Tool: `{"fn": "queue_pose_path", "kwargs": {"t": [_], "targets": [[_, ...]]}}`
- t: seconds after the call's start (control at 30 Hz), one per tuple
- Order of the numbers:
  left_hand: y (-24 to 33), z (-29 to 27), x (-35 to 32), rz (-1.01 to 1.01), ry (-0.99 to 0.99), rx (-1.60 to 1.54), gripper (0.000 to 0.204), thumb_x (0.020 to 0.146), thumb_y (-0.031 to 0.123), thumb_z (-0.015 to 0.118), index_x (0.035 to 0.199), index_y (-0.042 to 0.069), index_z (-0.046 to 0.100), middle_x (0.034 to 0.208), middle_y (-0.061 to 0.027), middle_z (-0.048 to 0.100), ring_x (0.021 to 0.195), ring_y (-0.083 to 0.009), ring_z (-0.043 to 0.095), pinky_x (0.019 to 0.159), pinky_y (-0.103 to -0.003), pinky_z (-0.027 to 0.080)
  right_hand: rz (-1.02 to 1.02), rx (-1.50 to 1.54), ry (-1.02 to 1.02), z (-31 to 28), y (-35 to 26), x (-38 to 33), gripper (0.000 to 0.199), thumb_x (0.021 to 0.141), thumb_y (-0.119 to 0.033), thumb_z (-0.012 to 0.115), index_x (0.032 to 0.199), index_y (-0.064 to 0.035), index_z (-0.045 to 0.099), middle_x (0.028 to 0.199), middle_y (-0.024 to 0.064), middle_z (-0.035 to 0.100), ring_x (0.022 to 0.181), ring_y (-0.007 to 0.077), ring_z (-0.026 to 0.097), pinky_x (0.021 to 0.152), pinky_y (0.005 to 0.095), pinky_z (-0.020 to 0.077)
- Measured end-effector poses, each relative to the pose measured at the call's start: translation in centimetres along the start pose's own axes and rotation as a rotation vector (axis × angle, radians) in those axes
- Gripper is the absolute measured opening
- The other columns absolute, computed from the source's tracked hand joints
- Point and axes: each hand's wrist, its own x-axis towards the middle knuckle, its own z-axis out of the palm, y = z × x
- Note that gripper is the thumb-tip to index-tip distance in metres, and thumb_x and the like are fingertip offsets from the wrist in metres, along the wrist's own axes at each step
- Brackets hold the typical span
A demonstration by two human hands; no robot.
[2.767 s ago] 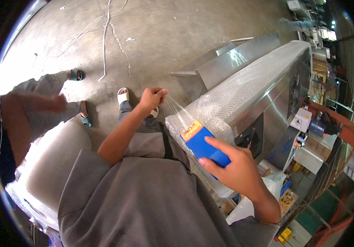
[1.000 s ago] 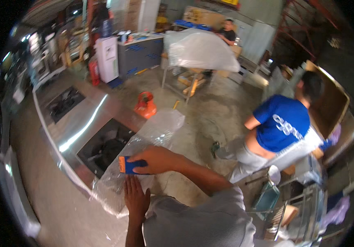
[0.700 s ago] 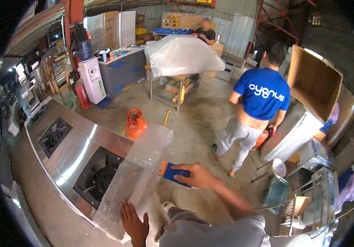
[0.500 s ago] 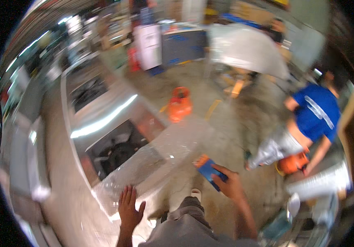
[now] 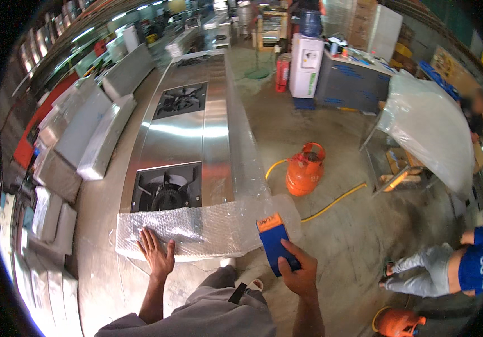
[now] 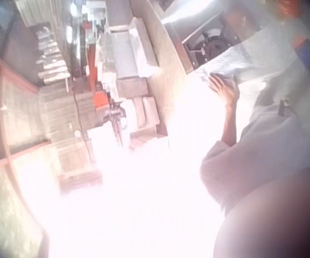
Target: The person wraps a stainless steel kitchen appliance with bubble wrap and secures it with packing tape. They smooth the wrap, apply tape along edges, and continue wrapping additional sections of the appliance.
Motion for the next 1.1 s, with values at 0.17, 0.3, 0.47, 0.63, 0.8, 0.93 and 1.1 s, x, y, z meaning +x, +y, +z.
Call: {"fn": "queue_pose_path", "kwargs": {"t": [0.17, 0.3, 0.47, 0.63, 0.8, 0.93, 1.1], "targets": [[0.9, 0.6, 0.0, -0.019, 0.078, 0.013, 0.102, 0.099, 0.065, 0.046, 0.156, -0.018, 0.026, 0.169, -0.0342, 0.017, 0.161, -0.0443, 0.006, 0.127, -0.06, -0.004, -0.284, -0.036, -0.102, 2.7, 0.9, 9.2, 0.038, 0.091, -0.007, 0.072, 0.128, 0.0009, 0.07, 0.113, 0.0223, 0.075, 0.097, 0.0313, 0.074, 0.084, 0.0371, 0.0576], [1.2, 0.9, 0.3, -0.057, 0.096, 0.078, 0.107, 0.095, 0.067, 0.052, 0.156, -0.017, 0.027, 0.168, -0.034, 0.019, 0.16, -0.0441, 0.01, 0.128, -0.059, -0.003, -0.436, -0.155, -0.325, 8.5, 2.9, 17.7, 0.038, 0.094, -0.013, 0.073, 0.131, -0.006, 0.069, 0.103, 0.0186, 0.073, 0.091, 0.0382, 0.07, 0.079, 0.0435, 0.0559], [3.8, 0.0, 0.5, -0.174, 0.105, 0.036, 0.115, 0.09, 0.071, 0.058, 0.158, -0.015, 0.024, 0.168, -0.0345, 0.018, 0.16, -0.0439, 0.009, 0.128, -0.058, -0.002, -0.64, -0.336, -0.538, 18.5, 5.8, 27.3, 0.041, 0.096, -0.019, 0.073, 0.136, -0.013, 0.067, 0.115, 0.0186, 0.072, 0.111, 0.0402, 0.065, 0.093, 0.0503, 0.0532], [13.1, 1.1, 0.9, -0.034, 0.001, -0.106, 0.121, 0.089, 0.075, 0.059, 0.157, -0.017, 0.02, 0.167, -0.038, 0.015, 0.159, -0.0485, 0.008, 0.129, -0.056, 0.006, -0.958, -0.351, -0.591, 28.9, 8.7, 33.8, 0.041, 0.094, -0.017, 0.073, 0.135, -0.0164, 0.069, 0.114, 0.0165, 0.072, 0.115, 0.0368, 0.064, 0.104, 0.0494, 0.0454], [16.7, 1.6, 1.8, -0.055, 0.021, -0.025, 0.128, 0.085, 0.081, 0.059, 0.155, -0.02, 0.021, 0.165, -0.0392, 0.017, 0.159, -0.0487, 0.009, 0.129, -0.056, 0.006, -0.927, -0.386, -0.766, 34.2, 9.2, 35.3, 0.054, 0.093, -0.016, 0.074, 0.145, -0.0179, 0.061, 0.122, 0.0173, 0.069, 0.117, 0.0366, 0.063, 0.109, 0.0475, 0.0422], [16.9, 1.5, 1.7, -0.043, 0.031, -0.017, 0.125, 0.087, 0.077, 0.061, 0.157, -0.018, 0.019, 0.166, -0.0395, 0.014, 0.159, -0.0501, 0.008, 0.129, -0.058, 0.006, -1.117, -0.264, -0.497, 32.5, 8.5, 34.6, 0.068, 0.088, -0.024, 0.08, 0.15, -0.0152, 0.052, 0.117, 0.0173, 0.065, 0.115, 0.0364, 0.063, 0.105, 0.053, 0.0441], [18.3, 1.1, 2.0, 0.262, 0.008, -0.086, 0.106, 0.091, 0.059, 0.068, 0.161, -0.008, 0.024, 0.17, -0.0288, 0.019, 0.16, -0.0429, 0.013, 0.13, -0.057, 0.009, -0.609, 0.03, -0.575, 21.0, 14.2, 31.7, 0.054, 0.093, -0.028, 0.078, 0.139, -0.007, 0.06, 0.115, 0.0172, 0.064, 0.111, 0.0356, 0.064, 0.102, 0.0483, 0.0475]]}}
